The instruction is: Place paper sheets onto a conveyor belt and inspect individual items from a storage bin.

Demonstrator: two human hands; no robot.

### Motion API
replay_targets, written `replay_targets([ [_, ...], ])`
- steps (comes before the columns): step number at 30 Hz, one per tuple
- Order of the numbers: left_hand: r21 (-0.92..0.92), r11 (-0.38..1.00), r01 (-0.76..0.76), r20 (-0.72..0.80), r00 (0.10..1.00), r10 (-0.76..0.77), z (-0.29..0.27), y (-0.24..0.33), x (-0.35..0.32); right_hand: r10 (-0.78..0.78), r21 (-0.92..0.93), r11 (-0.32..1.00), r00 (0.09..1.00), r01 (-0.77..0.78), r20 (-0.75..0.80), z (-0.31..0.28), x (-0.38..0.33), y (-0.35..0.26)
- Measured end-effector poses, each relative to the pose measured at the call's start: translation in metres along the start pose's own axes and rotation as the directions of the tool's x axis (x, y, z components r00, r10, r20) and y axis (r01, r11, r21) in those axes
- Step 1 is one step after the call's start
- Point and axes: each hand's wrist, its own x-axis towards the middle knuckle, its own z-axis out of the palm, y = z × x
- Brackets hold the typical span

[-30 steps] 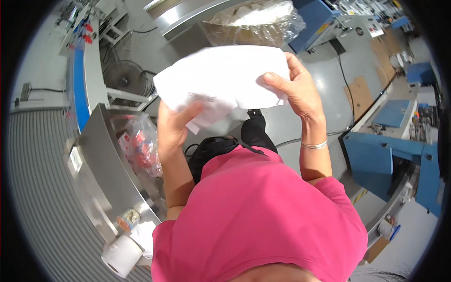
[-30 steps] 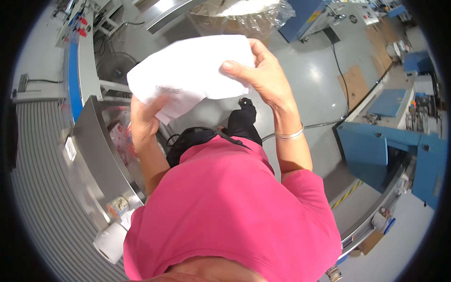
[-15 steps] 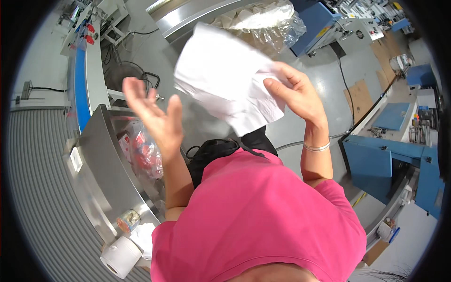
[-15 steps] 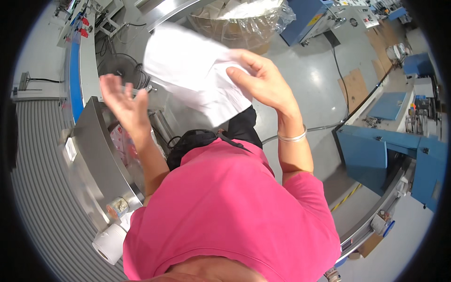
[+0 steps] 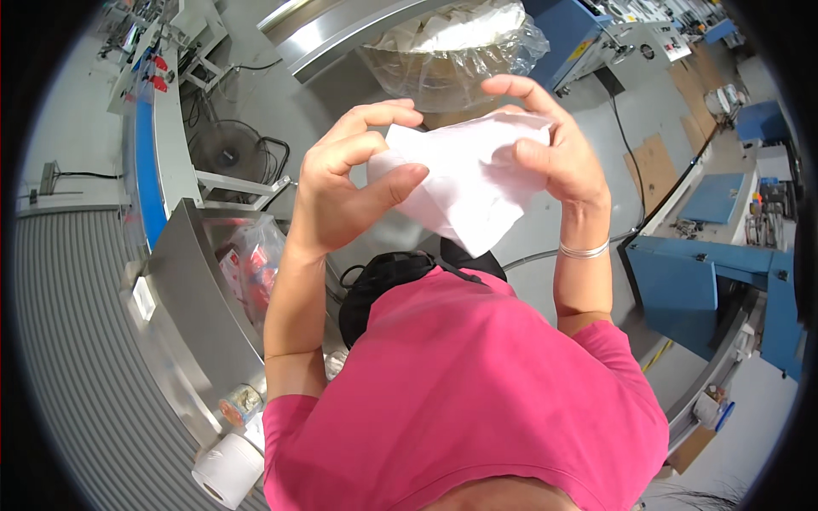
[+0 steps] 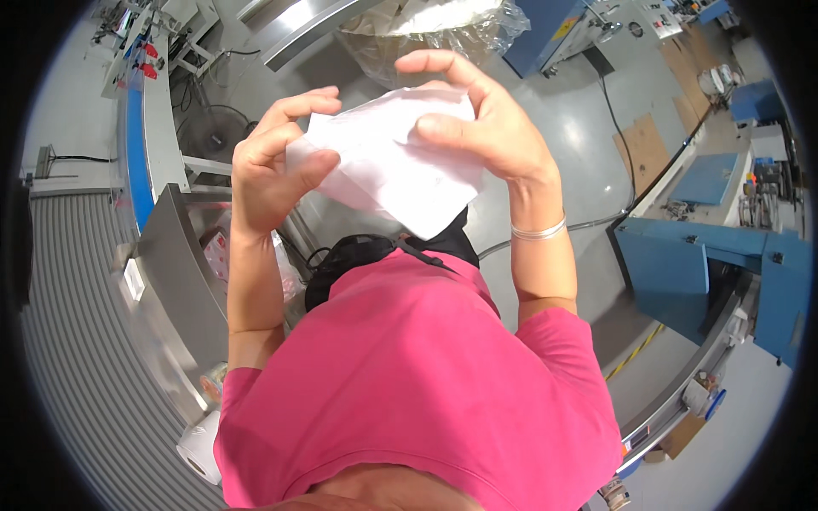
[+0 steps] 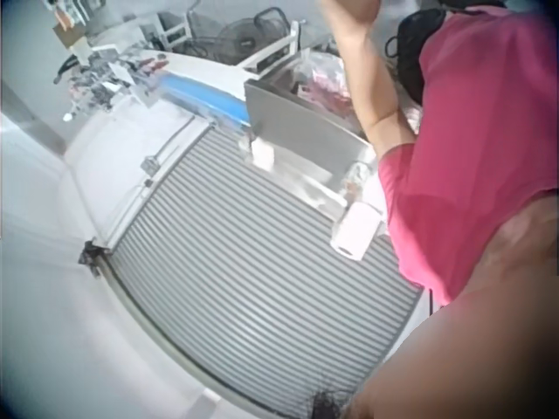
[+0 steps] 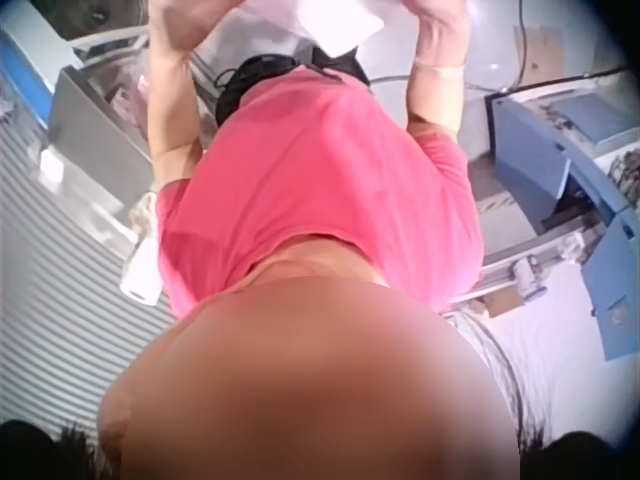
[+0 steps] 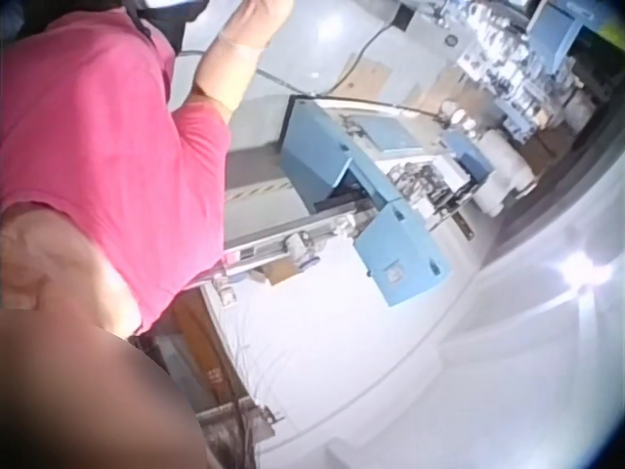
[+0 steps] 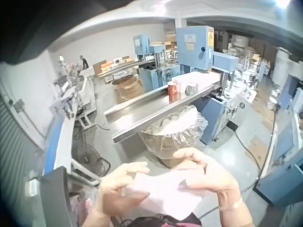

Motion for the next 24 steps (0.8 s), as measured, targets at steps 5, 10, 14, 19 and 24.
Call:
replay_targets([
  [5,-0.386,0.907,0.167,-0.146,0.96,-0.239,0.008,-0.005,-0.001,0.007,-0.271,0.963,0.999,-0.017,-0.038,0.009,-0.001,0.007],
  [10,-0.515,0.752,0.411,-0.052,0.861,-0.506,0.0,-0.011,-0.015,0.17,-0.128,0.976,0.983,-0.177,-0.065,0.017,0.001,0.005],
  [14,-0.562,0.719,0.409,-0.034,0.857,-0.514,0.003,0.0,-0.01,0.159,0.005,0.987,0.985,-0.159,-0.068,0.019,0.004,0.006],
  [19,-0.485,0.641,0.595,0.139,0.776,-0.615,0.0,0.01,-0.009,0.174,-0.052,0.983,0.983,-0.177,-0.062,0.026,0.006,0.004],
  [24,-0.51,0.551,0.661,0.194,0.712,-0.675,-0.002,0.008,-0.01,0.174,-0.07,0.981,0.978,-0.182,-0.117,0.032,0.009,0.006],
])
